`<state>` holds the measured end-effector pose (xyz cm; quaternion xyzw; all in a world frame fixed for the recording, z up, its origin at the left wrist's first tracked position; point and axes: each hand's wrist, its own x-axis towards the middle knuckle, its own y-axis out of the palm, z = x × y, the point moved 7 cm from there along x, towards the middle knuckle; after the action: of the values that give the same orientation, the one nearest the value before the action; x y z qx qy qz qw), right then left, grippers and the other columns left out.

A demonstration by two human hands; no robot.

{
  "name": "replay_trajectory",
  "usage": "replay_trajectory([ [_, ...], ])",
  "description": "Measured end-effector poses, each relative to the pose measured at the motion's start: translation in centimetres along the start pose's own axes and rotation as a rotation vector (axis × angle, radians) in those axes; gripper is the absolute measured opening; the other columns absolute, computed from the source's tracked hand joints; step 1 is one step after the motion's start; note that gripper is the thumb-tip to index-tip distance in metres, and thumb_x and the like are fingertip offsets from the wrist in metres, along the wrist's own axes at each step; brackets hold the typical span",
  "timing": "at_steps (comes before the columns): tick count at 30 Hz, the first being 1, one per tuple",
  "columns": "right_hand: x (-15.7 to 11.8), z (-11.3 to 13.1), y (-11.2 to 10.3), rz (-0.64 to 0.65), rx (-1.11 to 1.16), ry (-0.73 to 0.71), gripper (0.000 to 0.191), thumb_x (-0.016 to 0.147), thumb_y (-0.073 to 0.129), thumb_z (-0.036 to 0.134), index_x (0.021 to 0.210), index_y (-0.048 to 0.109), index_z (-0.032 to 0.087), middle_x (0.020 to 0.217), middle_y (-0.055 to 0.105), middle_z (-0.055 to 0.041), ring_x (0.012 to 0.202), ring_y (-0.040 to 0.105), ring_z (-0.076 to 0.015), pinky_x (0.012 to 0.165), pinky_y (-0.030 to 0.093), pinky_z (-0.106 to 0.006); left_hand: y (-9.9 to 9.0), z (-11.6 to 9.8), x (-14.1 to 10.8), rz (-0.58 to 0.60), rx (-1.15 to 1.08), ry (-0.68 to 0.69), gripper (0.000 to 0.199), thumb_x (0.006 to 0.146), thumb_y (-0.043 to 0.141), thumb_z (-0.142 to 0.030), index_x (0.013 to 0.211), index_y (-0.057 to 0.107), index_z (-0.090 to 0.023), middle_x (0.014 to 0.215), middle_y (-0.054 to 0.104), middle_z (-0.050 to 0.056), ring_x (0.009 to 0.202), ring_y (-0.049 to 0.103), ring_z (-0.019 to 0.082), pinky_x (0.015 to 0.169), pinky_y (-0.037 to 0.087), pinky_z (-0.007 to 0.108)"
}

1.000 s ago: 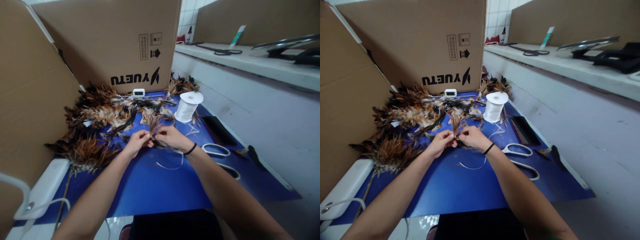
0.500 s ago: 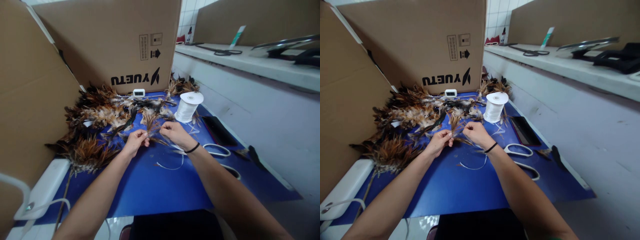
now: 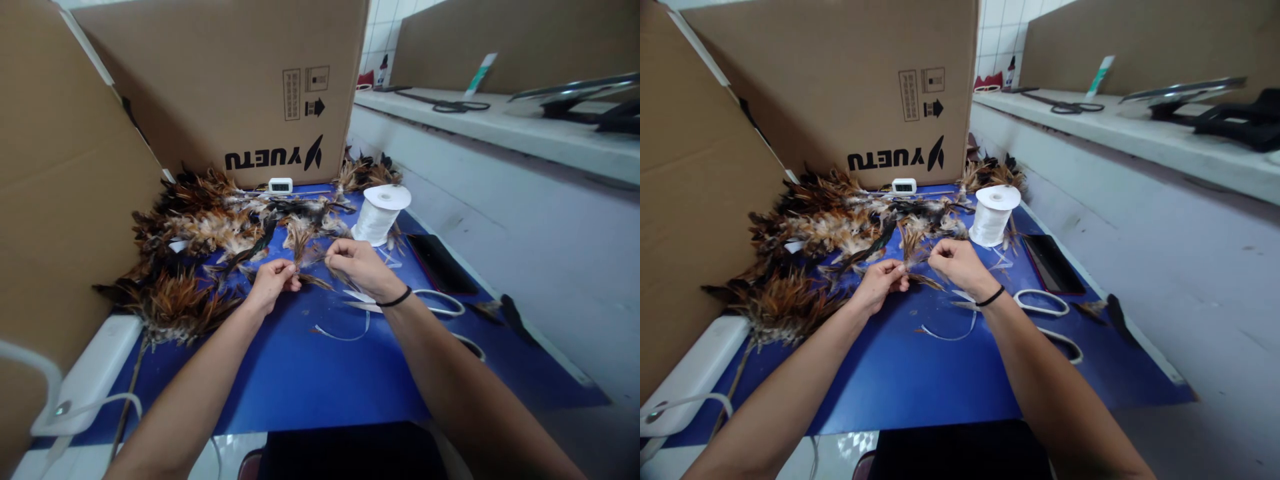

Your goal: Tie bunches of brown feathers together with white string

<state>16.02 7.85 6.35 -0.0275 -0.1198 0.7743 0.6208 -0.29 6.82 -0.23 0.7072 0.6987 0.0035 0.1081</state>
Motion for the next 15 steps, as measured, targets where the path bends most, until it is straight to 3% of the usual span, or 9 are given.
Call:
replay_trajectory([
  [4, -0.1, 0.9, 0.0, -0.019, -0.137, -0.129, 0.006, 0.064, 0.053, 0.019, 0.059, 0.053, 0.017, 0.049, 0.048, 0.0046, 0.047, 0.039, -0.0074, 0.048, 0.032, -0.022, 0.1, 0.0, -0.3, -0.012, 0.051, -0.013, 0.032, 0.062, 0.075, -0.037, 0.075, 0.061, -0.012, 0.054, 0.060, 0.001, 0.040, 0.056, 0.011, 0.037, 0.045, 0.021],
  [9, -0.5, 1.8, 0.6, -0.034, -0.464, -0.331, 0.007, 0.065, 0.051, 0.015, 0.059, 0.054, 0.017, 0.060, 0.055, 0.0018, 0.057, 0.046, -0.0095, 0.058, 0.036, -0.023, 0.1, -0.9, -0.5, -0.050, 0.196, 0.101, 0.028, 0.068, 0.070, -0.038, 0.073, 0.062, -0.012, 0.050, 0.054, -0.003, 0.025, 0.040, 0.005, 0.025, 0.025, 0.017],
  [15, -0.7, 2.1, 0.8, -0.058, -0.596, -0.397, 0.007, 0.066, 0.050, 0.014, 0.060, 0.052, 0.018, 0.062, 0.055, 0.0008, 0.058, 0.046, -0.0103, 0.059, 0.036, -0.023, 0.4, -1.1, -0.7, -0.049, 0.236, 0.102, 0.025, 0.070, 0.066, -0.037, 0.075, 0.065, -0.012, 0.063, 0.064, 0.002, 0.023, 0.037, 0.003, 0.024, 0.020, 0.017],
])
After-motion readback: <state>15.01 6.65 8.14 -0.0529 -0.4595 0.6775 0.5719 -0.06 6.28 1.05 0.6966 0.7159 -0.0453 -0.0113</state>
